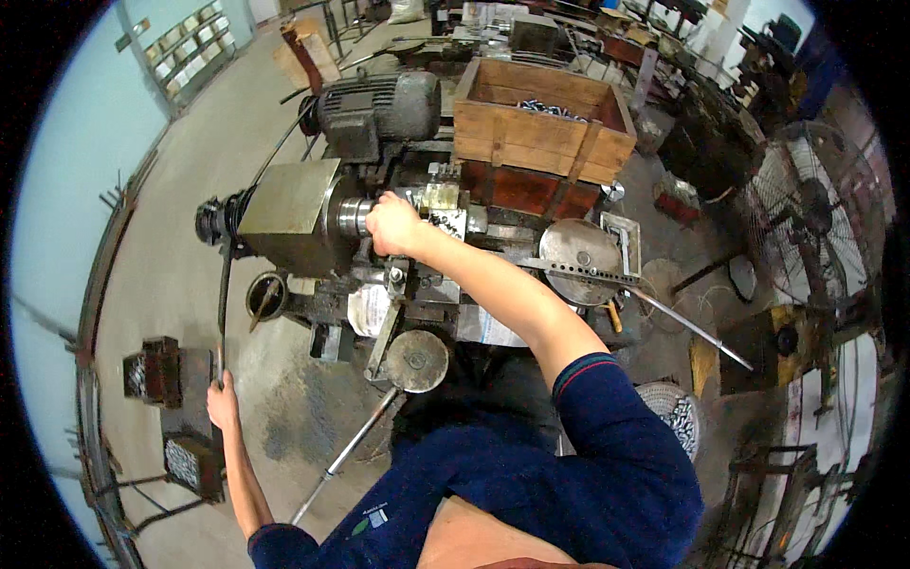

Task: The person places a metal part into a machine chuck, operates levers to shape the object, and drops the finished item into a bin. The person repeats this process for several individual metal components.

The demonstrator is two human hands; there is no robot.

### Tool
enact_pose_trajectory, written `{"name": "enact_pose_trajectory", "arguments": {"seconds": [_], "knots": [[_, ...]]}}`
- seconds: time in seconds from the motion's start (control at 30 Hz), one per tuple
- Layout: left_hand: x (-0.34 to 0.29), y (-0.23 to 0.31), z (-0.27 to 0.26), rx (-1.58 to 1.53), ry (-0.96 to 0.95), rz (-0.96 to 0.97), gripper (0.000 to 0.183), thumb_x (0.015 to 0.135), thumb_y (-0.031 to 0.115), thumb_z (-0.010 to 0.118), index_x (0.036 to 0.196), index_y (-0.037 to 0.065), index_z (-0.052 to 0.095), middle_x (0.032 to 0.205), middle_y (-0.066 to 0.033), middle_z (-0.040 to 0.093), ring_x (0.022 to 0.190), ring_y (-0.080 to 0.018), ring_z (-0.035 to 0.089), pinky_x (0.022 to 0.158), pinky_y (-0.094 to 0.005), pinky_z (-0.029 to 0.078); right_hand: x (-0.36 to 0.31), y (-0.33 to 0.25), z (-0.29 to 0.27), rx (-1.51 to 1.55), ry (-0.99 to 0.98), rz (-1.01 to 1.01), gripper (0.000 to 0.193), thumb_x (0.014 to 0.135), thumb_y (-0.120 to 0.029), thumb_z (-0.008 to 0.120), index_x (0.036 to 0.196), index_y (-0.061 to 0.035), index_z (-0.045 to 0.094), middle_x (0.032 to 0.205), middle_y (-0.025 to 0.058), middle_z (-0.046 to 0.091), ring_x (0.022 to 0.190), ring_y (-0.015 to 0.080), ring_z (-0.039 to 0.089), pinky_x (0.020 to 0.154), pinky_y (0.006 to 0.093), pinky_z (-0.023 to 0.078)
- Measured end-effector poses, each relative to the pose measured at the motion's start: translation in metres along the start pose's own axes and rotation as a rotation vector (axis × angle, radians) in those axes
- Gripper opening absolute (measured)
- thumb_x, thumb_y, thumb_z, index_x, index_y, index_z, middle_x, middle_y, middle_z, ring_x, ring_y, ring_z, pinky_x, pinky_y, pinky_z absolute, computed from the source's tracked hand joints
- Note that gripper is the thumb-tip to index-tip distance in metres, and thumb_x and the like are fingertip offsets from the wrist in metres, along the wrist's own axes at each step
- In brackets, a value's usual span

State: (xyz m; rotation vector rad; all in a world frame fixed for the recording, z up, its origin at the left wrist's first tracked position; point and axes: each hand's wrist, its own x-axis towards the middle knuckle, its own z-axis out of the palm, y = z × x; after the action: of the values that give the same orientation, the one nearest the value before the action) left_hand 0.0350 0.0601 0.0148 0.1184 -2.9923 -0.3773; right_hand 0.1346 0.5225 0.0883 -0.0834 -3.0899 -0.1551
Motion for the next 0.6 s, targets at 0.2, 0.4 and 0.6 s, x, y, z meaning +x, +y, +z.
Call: {"name": "enact_pose_trajectory", "arguments": {"seconds": [0.2, 0.4, 0.6], "knots": [[-0.048, 0.037, -0.009, -0.025, 0.077, 0.07, 0.051, 0.077, 0.051, 0.055, 0.095, 0.004, 0.063, 0.088, -0.0198, 0.063, 0.086, -0.0371, 0.059, 0.073, -0.0443, 0.045, 0.001, -0.004, 0.002, 0.025, -0.015, 0.036, 0.021, 0.061, -0.025, 0.064, 0.075, -0.0117, 0.069, 0.084, 0.0094, 0.066, 0.092, 0.0273, 0.058, 0.099, 0.0396, 0.032], [-0.039, 0.034, -0.011, -0.036, 0.034, 0.107, 0.037, 0.074, 0.04, 0.059, 0.078, 0.004, 0.058, 0.077, -0.0177, 0.061, 0.075, -0.0379, 0.059, 0.066, -0.0447, 0.044, -0.009, -0.004, -0.004, -0.02, 0.096, 0.068, 0.017, 0.056, -0.022, 0.06, 0.064, -0.0083, 0.066, 0.071, 0.0116, 0.063, 0.082, 0.0275, 0.057, 0.1, 0.0385, 0.031], [-0.01, -0.017, 0.0, -0.302, -0.246, 0.274, 0.037, 0.07, 0.025, 0.066, 0.081, -0.007, 0.051, 0.069, -0.022, 0.057, 0.07, -0.0375, 0.059, 0.061, -0.0413, 0.043, -0.063, 0.053, -0.062, 0.117, 0.425, 0.096, 0.021, 0.051, -0.025, 0.062, 0.061, -0.0065, 0.066, 0.068, 0.0126, 0.061, 0.077, 0.0308, 0.056, 0.099, 0.0429, 0.034]]}}
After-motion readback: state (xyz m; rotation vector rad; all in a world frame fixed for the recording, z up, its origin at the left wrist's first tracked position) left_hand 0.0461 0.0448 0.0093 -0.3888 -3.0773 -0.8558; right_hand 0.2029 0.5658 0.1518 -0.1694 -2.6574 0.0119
